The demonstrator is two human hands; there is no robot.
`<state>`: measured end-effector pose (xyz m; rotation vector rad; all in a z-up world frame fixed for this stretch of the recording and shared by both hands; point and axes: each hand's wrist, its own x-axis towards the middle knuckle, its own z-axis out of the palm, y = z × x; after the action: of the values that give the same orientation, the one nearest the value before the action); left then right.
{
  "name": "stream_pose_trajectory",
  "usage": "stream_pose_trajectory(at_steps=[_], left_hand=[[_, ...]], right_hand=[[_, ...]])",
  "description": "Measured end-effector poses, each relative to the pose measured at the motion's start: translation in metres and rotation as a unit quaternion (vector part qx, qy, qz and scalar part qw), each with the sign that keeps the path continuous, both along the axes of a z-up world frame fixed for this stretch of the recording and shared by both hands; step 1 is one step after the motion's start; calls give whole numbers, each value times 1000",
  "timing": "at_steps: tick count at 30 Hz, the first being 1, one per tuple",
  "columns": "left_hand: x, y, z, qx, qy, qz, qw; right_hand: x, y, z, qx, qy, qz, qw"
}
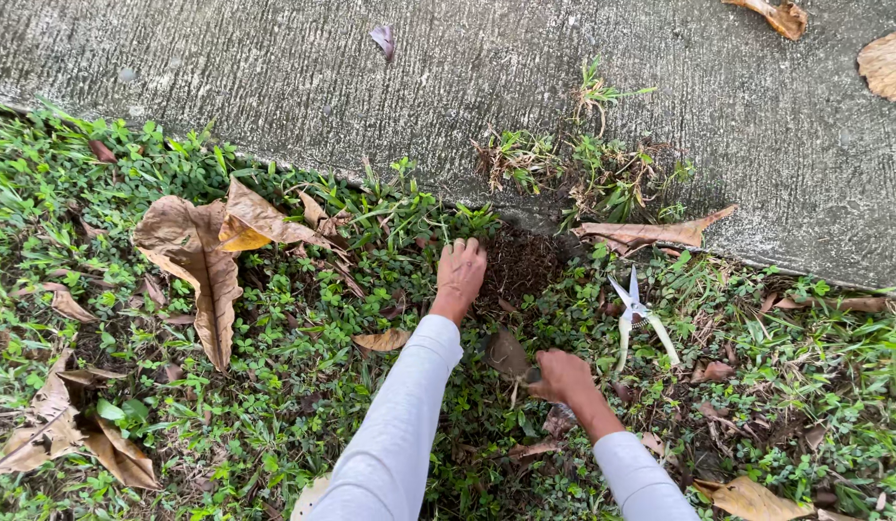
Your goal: The person uses a hand hoe to loosen soil and pull weeds growing along a concrete curb. They repeatedly scrape the ground and remove small plants by hand, clearing a narrow strip along the edge.
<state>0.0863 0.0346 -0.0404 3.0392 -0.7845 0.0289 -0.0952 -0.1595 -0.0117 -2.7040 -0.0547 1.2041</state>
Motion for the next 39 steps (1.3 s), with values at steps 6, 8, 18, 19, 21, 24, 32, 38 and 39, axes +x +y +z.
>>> stream_pose_trajectory(at_steps=[6, 8, 18, 19, 21, 24, 32, 38, 39], left_hand=[[-3, 10, -11, -94, 9, 5, 996], [-5, 16, -13, -162, 44, 44, 985], [0, 14, 12, -221, 36, -16, 974], [2, 11, 15, -216, 28, -33, 975], [4, 3, 20, -187, 39, -37, 981], [6, -9, 25, -144, 87, -14, 986], [-30, -40, 0, -180, 155, -85, 968], [-65, -58, -25, -229, 76, -126, 962], [-68, -59, -23, -235, 136, -102, 957]], right_hand=[[28, -50, 24, 296, 100, -336, 889], [33, -58, 39, 329, 77, -360, 869], [60, -7, 75, 298, -102, -426, 848], [59, 1, 69, 270, -121, -417, 860], [56, 5, 57, 215, -149, -385, 885], [51, -13, 37, 156, -180, -334, 912], [4, -92, 18, 29, -221, -295, 929], [-6, -106, 20, -19, -268, -305, 914], [-8, -106, 19, 1, -259, -316, 913]])
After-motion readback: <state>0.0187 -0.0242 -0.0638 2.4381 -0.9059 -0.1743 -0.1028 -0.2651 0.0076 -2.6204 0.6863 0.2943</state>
